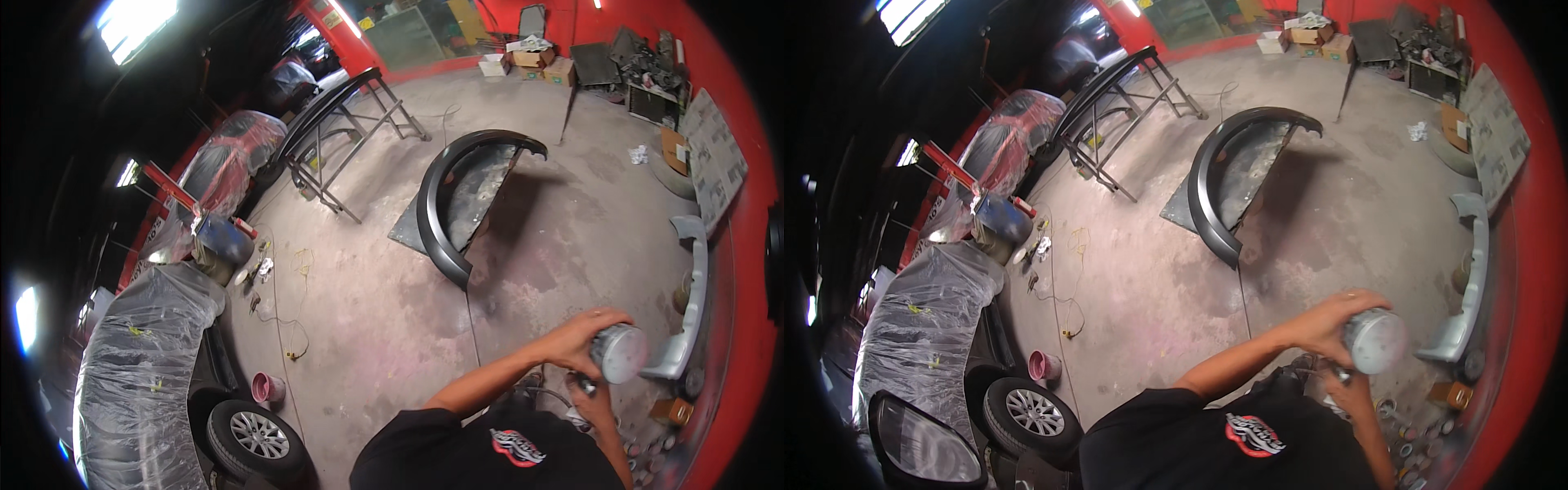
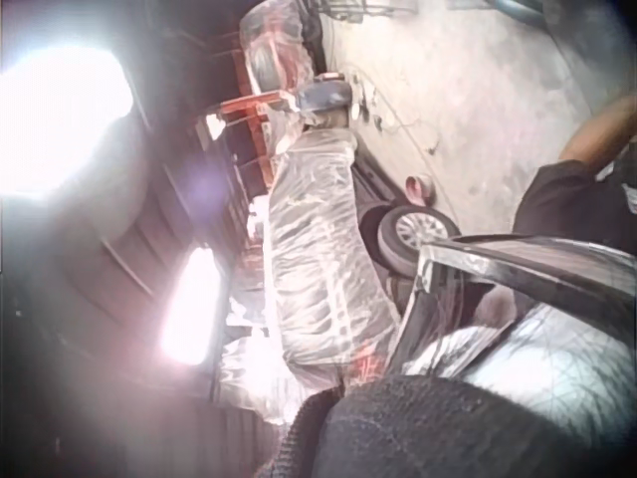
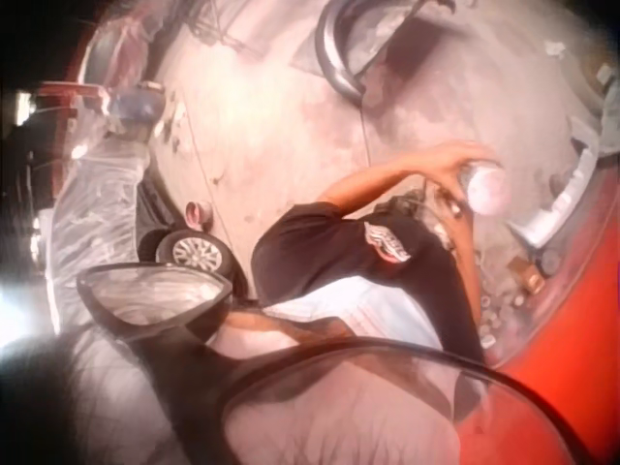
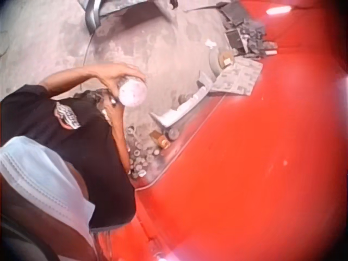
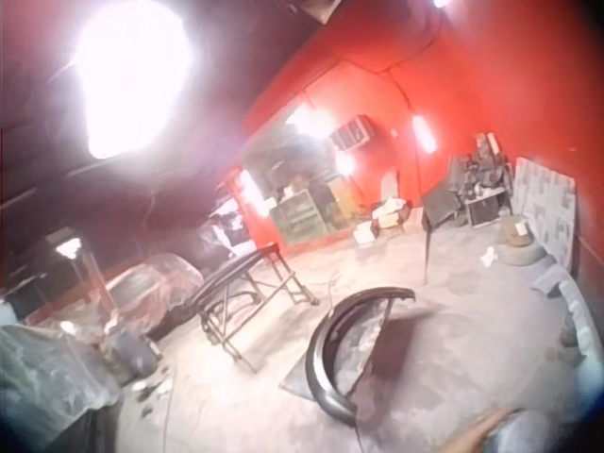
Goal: The person uses a spray gun to apply paint to a fender flare and a car panel on a stand. They wipe the nozzle with a cloth between sprays and move around the parts to cover all surfaces.
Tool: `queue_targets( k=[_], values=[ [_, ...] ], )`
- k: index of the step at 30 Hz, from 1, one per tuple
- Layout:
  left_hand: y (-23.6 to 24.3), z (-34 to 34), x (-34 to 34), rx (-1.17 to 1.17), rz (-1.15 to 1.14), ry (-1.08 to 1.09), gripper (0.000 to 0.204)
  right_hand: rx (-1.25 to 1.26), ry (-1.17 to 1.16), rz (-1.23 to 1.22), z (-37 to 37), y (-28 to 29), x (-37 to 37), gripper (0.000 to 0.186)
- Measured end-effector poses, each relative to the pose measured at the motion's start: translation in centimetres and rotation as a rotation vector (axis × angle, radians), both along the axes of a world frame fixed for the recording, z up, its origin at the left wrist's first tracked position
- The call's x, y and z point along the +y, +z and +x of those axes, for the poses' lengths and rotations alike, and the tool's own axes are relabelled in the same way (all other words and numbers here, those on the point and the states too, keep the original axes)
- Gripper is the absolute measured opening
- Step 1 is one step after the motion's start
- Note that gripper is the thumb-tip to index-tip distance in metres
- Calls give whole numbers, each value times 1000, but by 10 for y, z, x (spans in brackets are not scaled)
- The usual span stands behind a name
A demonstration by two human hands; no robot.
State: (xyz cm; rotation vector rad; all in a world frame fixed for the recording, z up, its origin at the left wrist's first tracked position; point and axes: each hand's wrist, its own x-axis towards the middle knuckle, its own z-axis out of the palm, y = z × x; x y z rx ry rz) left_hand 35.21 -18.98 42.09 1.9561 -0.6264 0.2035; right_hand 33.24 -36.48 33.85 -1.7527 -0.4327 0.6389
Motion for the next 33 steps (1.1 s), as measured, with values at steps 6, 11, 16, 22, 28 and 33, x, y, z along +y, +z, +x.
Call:
queue_targets(
  k=[6,11,16,22,28,33],
  values=[
    [-12,124,54,-73,5,162,86,-72,-303,4,110,-12,54,27],
    [-86,200,135,259,-248,461,45,36,-465,-78,217,-20,86,31],
    [-172,264,161,838,-387,396,35,86,-432,-76,349,-15,139,39],
    [-234,381,133,901,-995,-95,31,113,-272,2,486,-40,204,39],
    [-198,479,160,908,-1338,123,24,159,-67,-59,616,-47,272,39],
    [-186,569,210,885,-1423,200,33,105,-11,-14,709,-34,336,39]
  ],
)
